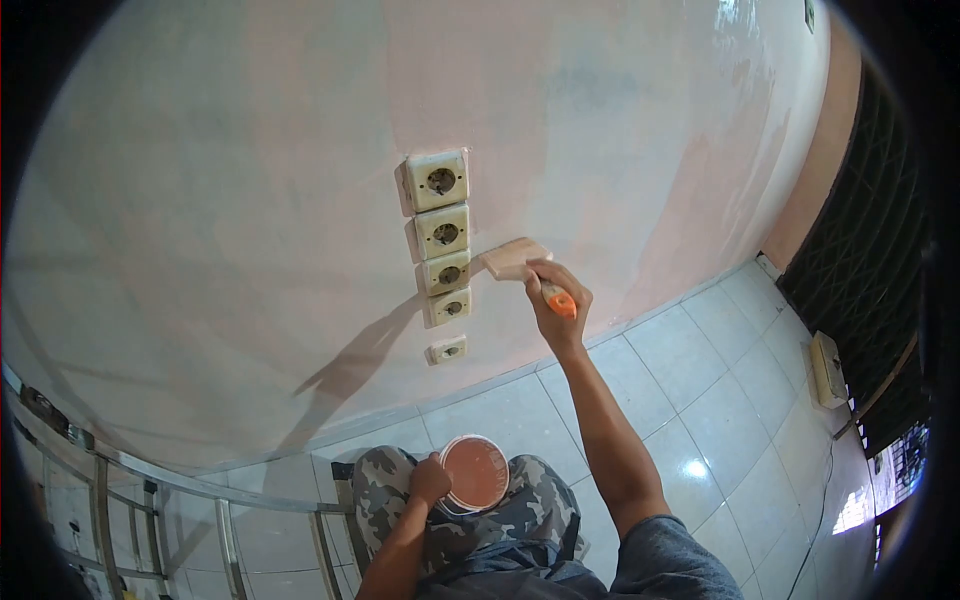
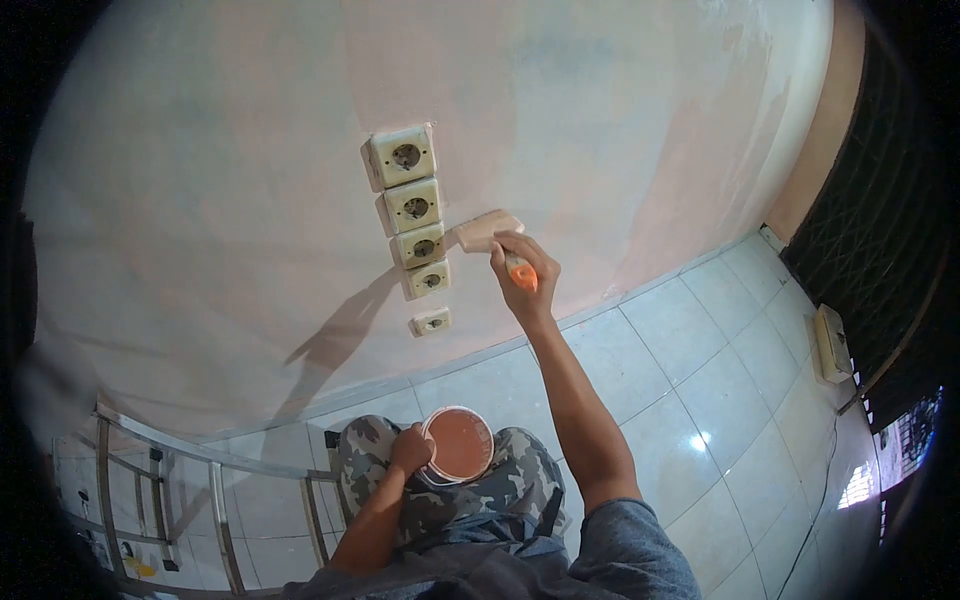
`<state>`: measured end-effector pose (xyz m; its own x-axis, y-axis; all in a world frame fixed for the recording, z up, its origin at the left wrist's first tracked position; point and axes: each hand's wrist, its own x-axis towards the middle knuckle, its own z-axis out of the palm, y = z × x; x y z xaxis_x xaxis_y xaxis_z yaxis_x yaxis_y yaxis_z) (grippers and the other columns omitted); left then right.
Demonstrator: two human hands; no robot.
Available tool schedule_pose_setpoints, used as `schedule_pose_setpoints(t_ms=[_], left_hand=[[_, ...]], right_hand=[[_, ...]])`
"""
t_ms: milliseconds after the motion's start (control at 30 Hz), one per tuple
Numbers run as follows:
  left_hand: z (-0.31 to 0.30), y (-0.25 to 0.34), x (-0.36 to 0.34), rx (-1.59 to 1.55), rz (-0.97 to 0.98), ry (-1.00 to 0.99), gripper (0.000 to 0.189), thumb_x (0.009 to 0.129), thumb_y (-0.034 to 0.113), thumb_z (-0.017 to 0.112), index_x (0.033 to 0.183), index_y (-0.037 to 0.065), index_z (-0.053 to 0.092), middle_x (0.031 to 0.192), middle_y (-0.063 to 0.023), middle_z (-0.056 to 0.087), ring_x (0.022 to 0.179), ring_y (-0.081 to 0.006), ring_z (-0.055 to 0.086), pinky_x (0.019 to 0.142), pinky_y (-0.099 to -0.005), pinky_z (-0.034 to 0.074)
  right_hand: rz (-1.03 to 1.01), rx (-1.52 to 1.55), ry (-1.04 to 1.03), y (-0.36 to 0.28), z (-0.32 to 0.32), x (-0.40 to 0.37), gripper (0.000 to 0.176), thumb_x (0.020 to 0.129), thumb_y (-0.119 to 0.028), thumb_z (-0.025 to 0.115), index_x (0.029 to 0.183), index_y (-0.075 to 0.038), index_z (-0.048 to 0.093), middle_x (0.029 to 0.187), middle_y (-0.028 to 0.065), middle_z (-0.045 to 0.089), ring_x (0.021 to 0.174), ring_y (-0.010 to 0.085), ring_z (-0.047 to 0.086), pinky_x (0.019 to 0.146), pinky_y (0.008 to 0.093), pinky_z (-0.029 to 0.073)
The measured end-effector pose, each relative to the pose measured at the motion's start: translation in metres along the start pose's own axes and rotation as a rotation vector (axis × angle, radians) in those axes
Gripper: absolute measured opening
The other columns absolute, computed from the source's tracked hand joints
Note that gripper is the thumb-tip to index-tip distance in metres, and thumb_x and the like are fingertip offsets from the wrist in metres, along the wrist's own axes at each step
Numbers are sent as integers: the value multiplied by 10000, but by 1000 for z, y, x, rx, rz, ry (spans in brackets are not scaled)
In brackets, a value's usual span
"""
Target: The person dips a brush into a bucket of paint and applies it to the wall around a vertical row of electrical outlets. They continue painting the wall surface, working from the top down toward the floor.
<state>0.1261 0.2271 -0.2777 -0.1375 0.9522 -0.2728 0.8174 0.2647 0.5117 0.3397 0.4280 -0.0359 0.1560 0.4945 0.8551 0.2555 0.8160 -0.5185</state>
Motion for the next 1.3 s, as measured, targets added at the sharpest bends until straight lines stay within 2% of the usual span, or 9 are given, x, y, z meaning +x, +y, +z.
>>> schedule_pose_setpoints(t_ms=[167,333,467,533,667,800,933,1167,1300], left_hand=[[19,-13,18,16,-71,-25,390,797,223,570,1086,-40,562,989,-261,653,959,-406,631,857,-473,497],[1,5,8,-26,-166,-99,356,817,202,550,1087,-29,573,1010,-241,656,971,-380,638,867,-450,502],[-13,19,3,-27,-168,-133,354,818,201,553,1091,-23,573,1003,-234,660,960,-370,644,859,-449,504],[-12,18,0,-5,-151,-97,349,819,204,557,1089,-15,577,1006,-232,660,964,-364,643,854,-449,503],[0,6,5,-40,-175,-95,347,818,202,557,1092,-10,580,1017,-230,658,977,-365,637,860,-449,499],[10,0,12,-11,-127,-85,359,805,215,558,1089,-2,592,1042,-238,649,1005,-374,624,880,-450,491],[11,-2,11,64,-45,-16,387,792,262,561,1047,-26,602,998,-271,644,996,-404,620,871,-477,490],[9,-3,19,0,-83,-111,423,773,284,580,1064,-16,646,1051,-255,650,1031,-373,625,893,-443,498],[1,3,13,43,-40,-80,406,767,267,577,1058,-8,647,1061,-245,652,1037,-369,624,884,-448,502]], right_hand=[[268,75,36,-23,18,86,145,813,-131,704,825,13,698,618,62,637,591,87,583,572,245,475],[-56,164,159,-72,23,216,279,828,-225,645,701,23,660,581,50,638,549,94,579,562,267,476],[-200,185,233,-108,20,284,216,851,-156,701,891,56,691,790,69,673,708,131,675,661,249,569],[-683,155,398,-112,24,299,158,849,-98,698,905,47,665,864,129,683,708,155,623,650,267,528],[-302,232,292,-71,33,254,145,813,-149,714,857,-12,697,752,60,697,681,122,647,666,274,517],[-292,-16,185,-24,18,126,121,805,-45,693,921,-9,692,953,130,706,882,209,690,787,305,526],[-63,17,71,-17,-7,48,116,810,-25,677,921,7,690,922,126,705,822,181,676,758,294,528],[227,-13,-99,-60,-6,150,205,828,-174,681,827,30,704,666,78,670,632,90,611,602,262,500],[44,102,-34,-87,8,254,254,816,-208,703,727,28,670,622,48,639,597,90,598,553,284,507]])
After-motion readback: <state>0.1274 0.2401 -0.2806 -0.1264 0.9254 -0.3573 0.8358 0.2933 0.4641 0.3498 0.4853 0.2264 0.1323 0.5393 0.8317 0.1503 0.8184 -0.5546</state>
